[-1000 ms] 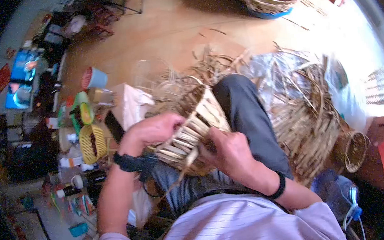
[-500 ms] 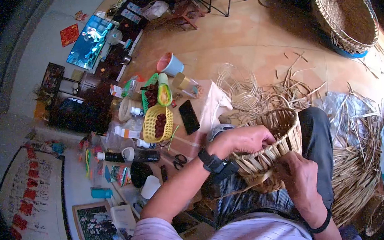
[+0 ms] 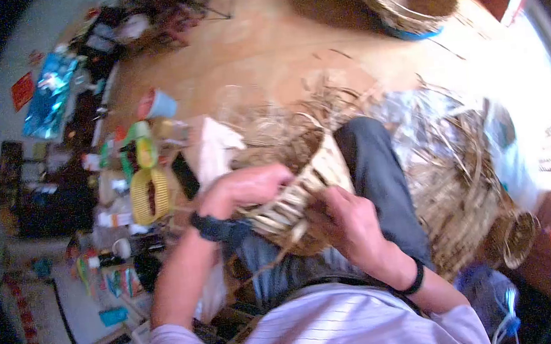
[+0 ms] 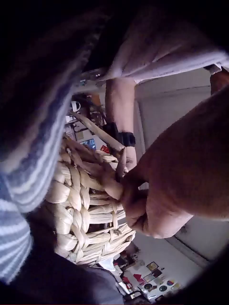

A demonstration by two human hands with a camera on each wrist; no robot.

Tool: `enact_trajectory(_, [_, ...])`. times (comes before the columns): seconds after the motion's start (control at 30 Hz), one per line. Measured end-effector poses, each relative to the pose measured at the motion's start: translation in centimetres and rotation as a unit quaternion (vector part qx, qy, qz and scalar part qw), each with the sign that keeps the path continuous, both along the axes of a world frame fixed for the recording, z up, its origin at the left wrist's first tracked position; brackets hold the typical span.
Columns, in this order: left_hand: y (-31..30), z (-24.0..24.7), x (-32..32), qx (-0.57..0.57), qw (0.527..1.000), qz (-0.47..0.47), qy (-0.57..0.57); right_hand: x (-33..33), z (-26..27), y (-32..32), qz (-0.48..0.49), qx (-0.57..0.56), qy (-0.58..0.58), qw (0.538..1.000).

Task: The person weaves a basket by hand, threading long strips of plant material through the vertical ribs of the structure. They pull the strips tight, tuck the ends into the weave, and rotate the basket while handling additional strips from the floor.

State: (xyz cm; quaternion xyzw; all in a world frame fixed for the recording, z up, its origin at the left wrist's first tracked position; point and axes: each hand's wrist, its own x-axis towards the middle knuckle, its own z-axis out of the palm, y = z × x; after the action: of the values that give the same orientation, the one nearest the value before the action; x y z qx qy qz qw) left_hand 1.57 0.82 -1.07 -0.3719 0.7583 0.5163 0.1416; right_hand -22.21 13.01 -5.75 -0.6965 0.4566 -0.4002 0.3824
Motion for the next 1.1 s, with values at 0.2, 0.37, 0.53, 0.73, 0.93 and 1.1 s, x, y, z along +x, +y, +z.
enact_trajectory(0.2, [-0.4,-0.1,-0.3,0.074,0.997,0.018,-0.013,-0.4,0.5,-0.4,0.029,0.012,0.024,0.999])
enact_trajectory(0.37, [-0.2,-2.2,0.7,0.028,0.999,0.031,-0.029,-2.1,0.2,-1.3,-0.037,0.096,-0.111,0.988])
enact_trajectory(0.53, [1.2,-6.5,2.7,-0.047,0.977,0.175,-0.113,-3.3,-1.0,-1.1,-0.029,0.113,-0.092,0.989])
enact_trajectory(0.73, [0.4,-0.1,-0.7,-0.099,0.972,0.141,-0.157,-3.4,-0.7,-1.5,0.015,0.091,-0.064,0.994])
enact_trajectory(0.93, [1.6,-1.2,-0.4,0.039,0.946,0.311,0.077,-2.0,-0.9,-2.7,0.037,0.014,-0.047,0.998])
enact_trajectory(1.1, [1.9,0.5,-1.1,0.044,0.953,0.296,0.044,-1.8,-1.5,-3.1,0.042,0.012,-0.049,0.998])
